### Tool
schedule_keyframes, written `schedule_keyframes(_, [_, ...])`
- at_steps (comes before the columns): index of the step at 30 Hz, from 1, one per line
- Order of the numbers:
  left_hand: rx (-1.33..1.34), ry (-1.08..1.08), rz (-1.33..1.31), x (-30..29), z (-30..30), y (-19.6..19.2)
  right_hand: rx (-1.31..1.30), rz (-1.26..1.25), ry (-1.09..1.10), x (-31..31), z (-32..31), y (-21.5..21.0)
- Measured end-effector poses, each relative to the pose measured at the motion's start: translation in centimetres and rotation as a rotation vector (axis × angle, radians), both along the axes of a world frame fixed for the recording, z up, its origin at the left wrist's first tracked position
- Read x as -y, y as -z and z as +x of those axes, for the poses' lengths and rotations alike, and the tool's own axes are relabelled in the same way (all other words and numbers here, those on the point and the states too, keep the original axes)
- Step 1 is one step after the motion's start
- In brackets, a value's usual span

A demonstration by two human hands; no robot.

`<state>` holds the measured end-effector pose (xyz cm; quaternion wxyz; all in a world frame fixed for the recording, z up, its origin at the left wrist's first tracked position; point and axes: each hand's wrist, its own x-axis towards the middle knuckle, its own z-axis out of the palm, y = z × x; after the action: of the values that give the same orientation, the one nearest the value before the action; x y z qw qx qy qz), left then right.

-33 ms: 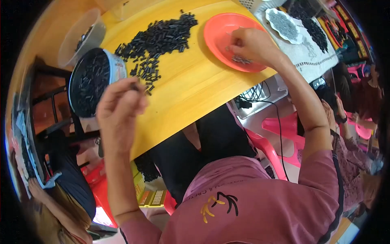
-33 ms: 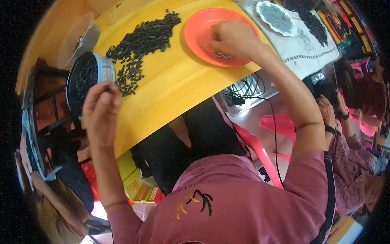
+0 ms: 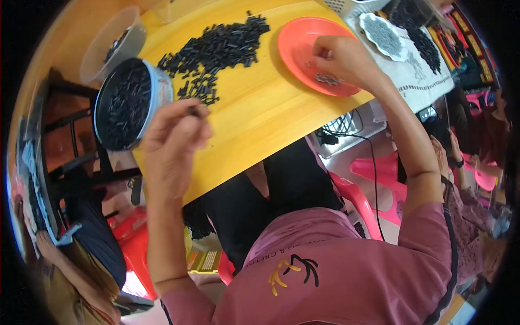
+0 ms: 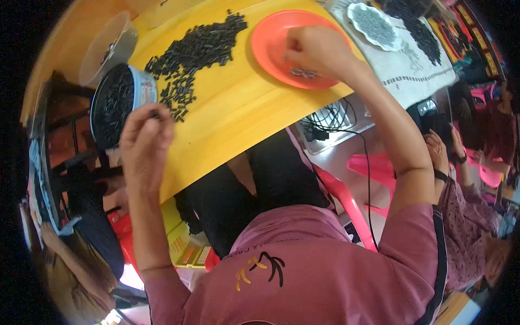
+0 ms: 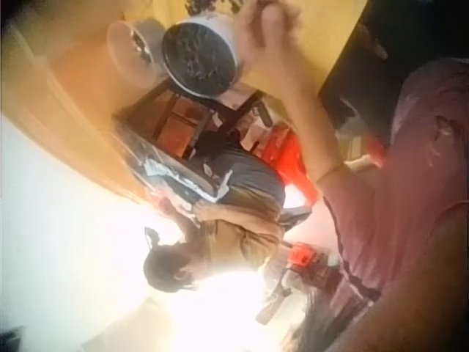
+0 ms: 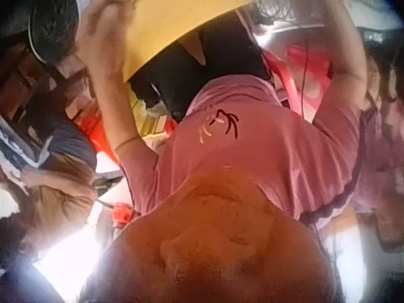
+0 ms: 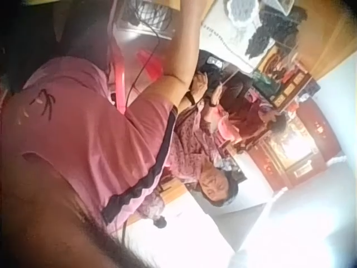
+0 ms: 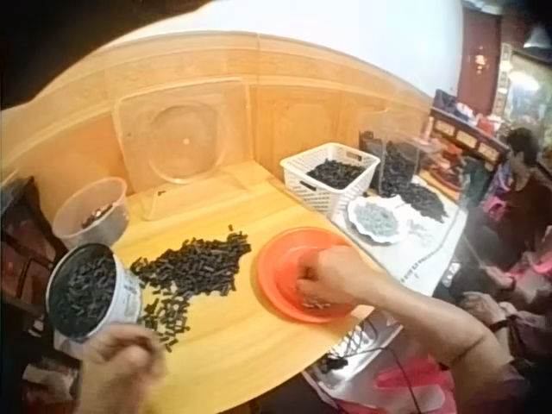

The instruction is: The person assembles components by picking up plastic parts and metal pieces from the table and fitting them together by hand.

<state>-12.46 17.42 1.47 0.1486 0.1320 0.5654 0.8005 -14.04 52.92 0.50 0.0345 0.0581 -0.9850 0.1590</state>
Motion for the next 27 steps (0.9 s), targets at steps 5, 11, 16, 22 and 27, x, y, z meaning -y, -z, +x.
schedule_keyframes(5, [0.122,0.084,0.205,-2.8,2.0,2.0,0.075,-0.739,-0.036,2.8,1.7,-1.3])
schedule_keyframes(11, [0.065,0.016,0.125,-4.5,3.3,2.6,0.035,-1.129,-0.276,9.8,4.5,-1.6])
schedule_keyframes(16, [0.020,-0.034,0.058,-4.4,3.8,2.4,0.047,-1.316,-0.354,12.1,5.4,-0.9])
schedule_keyframes(22, [0.042,-0.065,0.135,-4.2,4.0,2.3,0.069,-1.373,-0.247,12.4,6.0,-0.5])
schedule_keyframes(27, [0.272,-0.045,0.339,-4.4,3.7,2.6,0.060,-1.425,-0.206,12.9,6.8,0.3])
